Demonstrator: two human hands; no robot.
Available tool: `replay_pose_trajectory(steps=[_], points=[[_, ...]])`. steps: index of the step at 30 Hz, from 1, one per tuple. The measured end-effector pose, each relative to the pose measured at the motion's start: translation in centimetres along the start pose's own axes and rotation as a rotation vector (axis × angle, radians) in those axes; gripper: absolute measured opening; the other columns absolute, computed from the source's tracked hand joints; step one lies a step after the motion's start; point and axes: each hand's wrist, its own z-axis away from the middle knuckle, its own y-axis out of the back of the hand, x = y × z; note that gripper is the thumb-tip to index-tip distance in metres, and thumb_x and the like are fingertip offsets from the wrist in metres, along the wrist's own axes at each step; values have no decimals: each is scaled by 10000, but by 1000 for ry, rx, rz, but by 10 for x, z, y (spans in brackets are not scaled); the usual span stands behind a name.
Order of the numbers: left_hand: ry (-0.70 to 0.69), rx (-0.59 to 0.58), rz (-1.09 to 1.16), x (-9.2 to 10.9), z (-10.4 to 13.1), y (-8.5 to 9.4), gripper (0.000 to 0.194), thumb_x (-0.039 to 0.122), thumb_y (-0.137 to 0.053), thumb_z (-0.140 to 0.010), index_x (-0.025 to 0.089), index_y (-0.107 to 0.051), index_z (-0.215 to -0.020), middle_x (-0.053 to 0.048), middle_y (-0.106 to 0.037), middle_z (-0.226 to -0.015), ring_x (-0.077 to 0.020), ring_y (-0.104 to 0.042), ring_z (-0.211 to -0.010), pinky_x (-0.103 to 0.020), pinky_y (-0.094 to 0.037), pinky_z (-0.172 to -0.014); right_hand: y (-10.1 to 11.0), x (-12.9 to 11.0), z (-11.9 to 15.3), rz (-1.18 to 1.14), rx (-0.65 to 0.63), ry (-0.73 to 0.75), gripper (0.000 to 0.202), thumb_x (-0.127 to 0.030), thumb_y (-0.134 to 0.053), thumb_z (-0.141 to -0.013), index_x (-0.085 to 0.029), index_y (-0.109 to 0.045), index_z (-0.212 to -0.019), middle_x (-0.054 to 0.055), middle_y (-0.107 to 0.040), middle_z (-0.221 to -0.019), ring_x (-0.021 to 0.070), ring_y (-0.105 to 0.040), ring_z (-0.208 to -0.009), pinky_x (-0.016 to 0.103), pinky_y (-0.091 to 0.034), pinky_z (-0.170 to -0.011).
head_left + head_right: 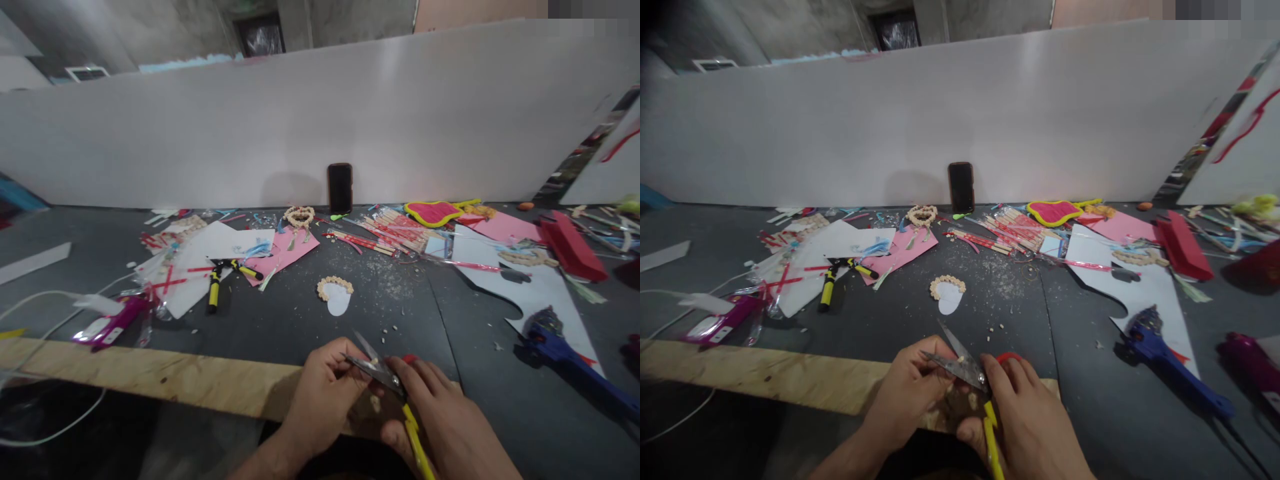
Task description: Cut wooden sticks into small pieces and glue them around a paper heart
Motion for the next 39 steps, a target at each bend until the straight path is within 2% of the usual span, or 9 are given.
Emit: replay_pose_trajectory(steps=[5, 9, 12, 17, 20, 23, 31, 35, 39], points=[[189, -87, 235, -2, -1, 2, 223, 260, -691, -642, 146, -513, -712, -17, -643, -513, -42, -414, -361, -147, -197, -378, 1, 1, 0, 37, 29, 44, 717, -646, -541, -721, -138, -485, -1225, 155, -633, -996, 289, -600, -917, 389, -540, -654], [263, -225, 290, 2, -4, 5, 353, 315, -761, -582, 159, -470, -706, -13, -638, -500, -1, -287, -306, -145, -158, -350, -2, 3, -1, 74, 45, 96, 593, -506, -574, -771, -121, -483, -1214, 148, -641, -991, 274, -606, -922, 378, -538, -709], [281, -218, 277, 1, -7, 4, 330, 323, -749, -595, 156, -488, -709, 0, -618, -488, -4, -278, -305, -149, -127, -340, -2, 4, -2, 98, 20, 79, 417, -326, -546, -809, -133, -498, -1176, 124, -656, -966, 244, -630, -877, 346, -540, -703], [90, -69, 86, -3, -9, -1, 193, 305, -634, -728, 144, -529, -716, -2, -624, -587, -34, -377, -384, -159, -263, -391, -3, 6, -5, 109, -40, 4, 242, -268, -474, -844, -170, -542, -1054, 85, -667, -878, 212, -652, -768, 306, -530, -610], [-84, 12, -107, -2, -8, -2, 119, 256, -605, -762, 142, -581, -738, -17, -633, -686, -102, -537, -597, -195, -405, -560, -3, 5, -6, 113, -35, -28, 256, -282, -458, -855, -162, -539, -1066, 96, -669, -884, 218, -655, -780, 315, -535, -618], [-125, 32, -164, 0, -6, -1, 117, 242, -584, -779, 141, -600, -722, -28, -639, -688, -135, -568, -675, -222, -427, -630, -2, 3, -7, 113, -25, -40, 336, -365, -464, -858, -149, -535, -1106, 126, -664, -943, 251, -651, -843, 351, -548, -624], [170, -178, 240, 3, -8, 5, 292, 352, -725, -642, 129, -543, -694, -12, -620, -505, -3, -270, -319, -160, -132, -355, 4, 1, -6, 18, -20, 19, 638, -587, -550, -752, -145, -494, -1208, 153, -620, -1011, 277, -607, -914, 376, -540, -663], [268, -346, 307, 5, -10, 10, 361, 361, -775, -586, 133, -515, -692, -19, -618, -487, 8, -233, -289, -171, -74, -334, 2, 3, -4, 42, -5, 57, 578, -463, -598, -758, -142, -476, -1223, 152, -619, -1012, 278, -606, -904, 390, -537, -677], [288, -304, 280, 4, -12, 8, 322, 340, -754, -594, 135, -521, -681, -12, -607, -473, 1, -242, -295, -168, -85, -337, -2, 6, -4, 88, -18, 48, 410, -286, -562, -786, -154, -500, -1170, 119, -645, -954, 258, -624, -862, 363, -535, -655]])
